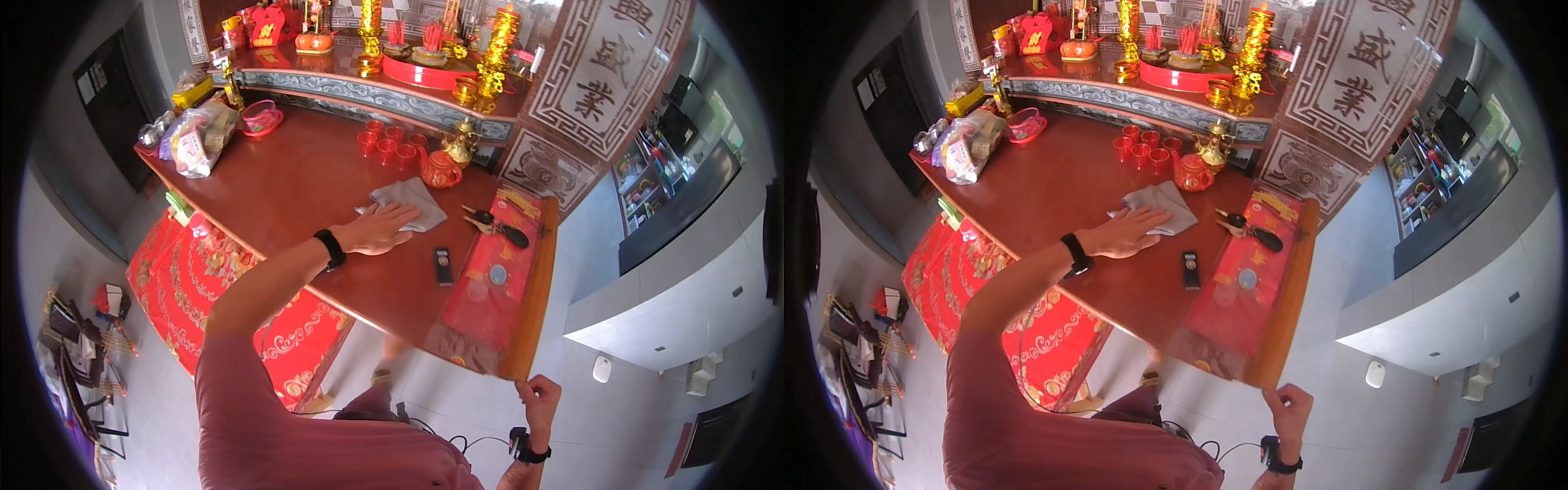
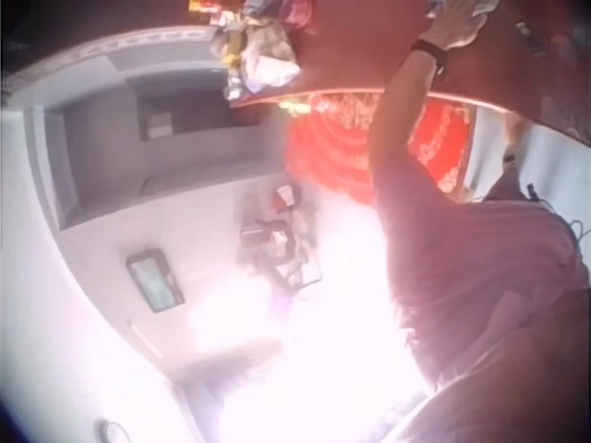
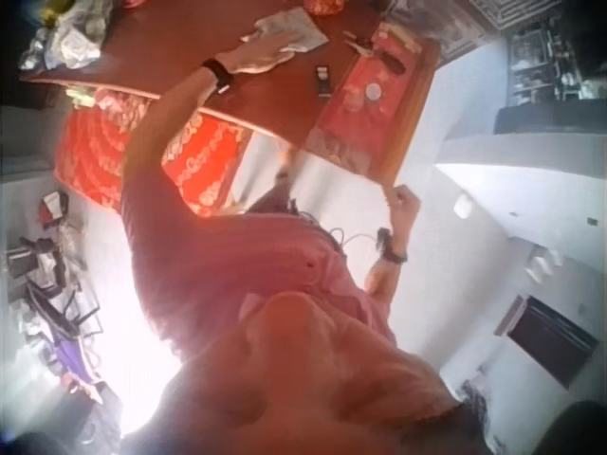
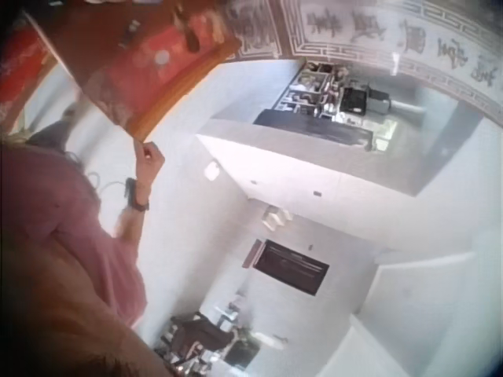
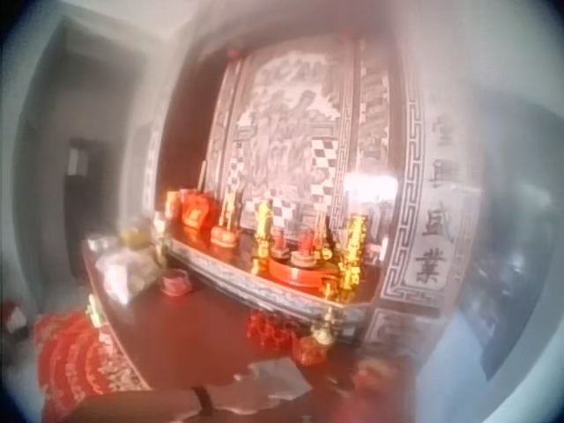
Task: The person wipes down the surface of a wooden table and its edges with a cloth, then picks up and wipes a black plastic component by hand.
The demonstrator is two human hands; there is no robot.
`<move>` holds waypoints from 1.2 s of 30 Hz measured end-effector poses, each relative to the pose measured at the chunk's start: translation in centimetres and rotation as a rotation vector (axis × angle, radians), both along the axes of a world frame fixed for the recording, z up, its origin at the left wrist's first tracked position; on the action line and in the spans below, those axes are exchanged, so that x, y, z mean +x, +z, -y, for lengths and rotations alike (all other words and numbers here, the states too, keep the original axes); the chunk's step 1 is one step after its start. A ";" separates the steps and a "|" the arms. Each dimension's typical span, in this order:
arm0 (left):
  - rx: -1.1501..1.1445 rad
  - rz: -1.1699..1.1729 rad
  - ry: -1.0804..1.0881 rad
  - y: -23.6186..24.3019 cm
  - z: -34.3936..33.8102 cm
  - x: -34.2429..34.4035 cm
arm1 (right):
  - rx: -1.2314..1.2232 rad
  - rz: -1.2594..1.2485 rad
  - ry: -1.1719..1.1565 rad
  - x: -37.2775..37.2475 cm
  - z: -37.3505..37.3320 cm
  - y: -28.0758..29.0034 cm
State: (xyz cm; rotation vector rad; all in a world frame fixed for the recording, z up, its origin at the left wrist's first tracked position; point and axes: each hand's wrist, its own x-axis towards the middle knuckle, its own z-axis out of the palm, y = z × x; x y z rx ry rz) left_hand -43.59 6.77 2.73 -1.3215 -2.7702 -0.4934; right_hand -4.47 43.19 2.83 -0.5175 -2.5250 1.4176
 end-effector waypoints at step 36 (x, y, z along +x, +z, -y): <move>-0.651 -0.388 0.062 -1.5 26.4 -19.2 | 0.024 -0.224 -0.333 -5.4 5.0 1.8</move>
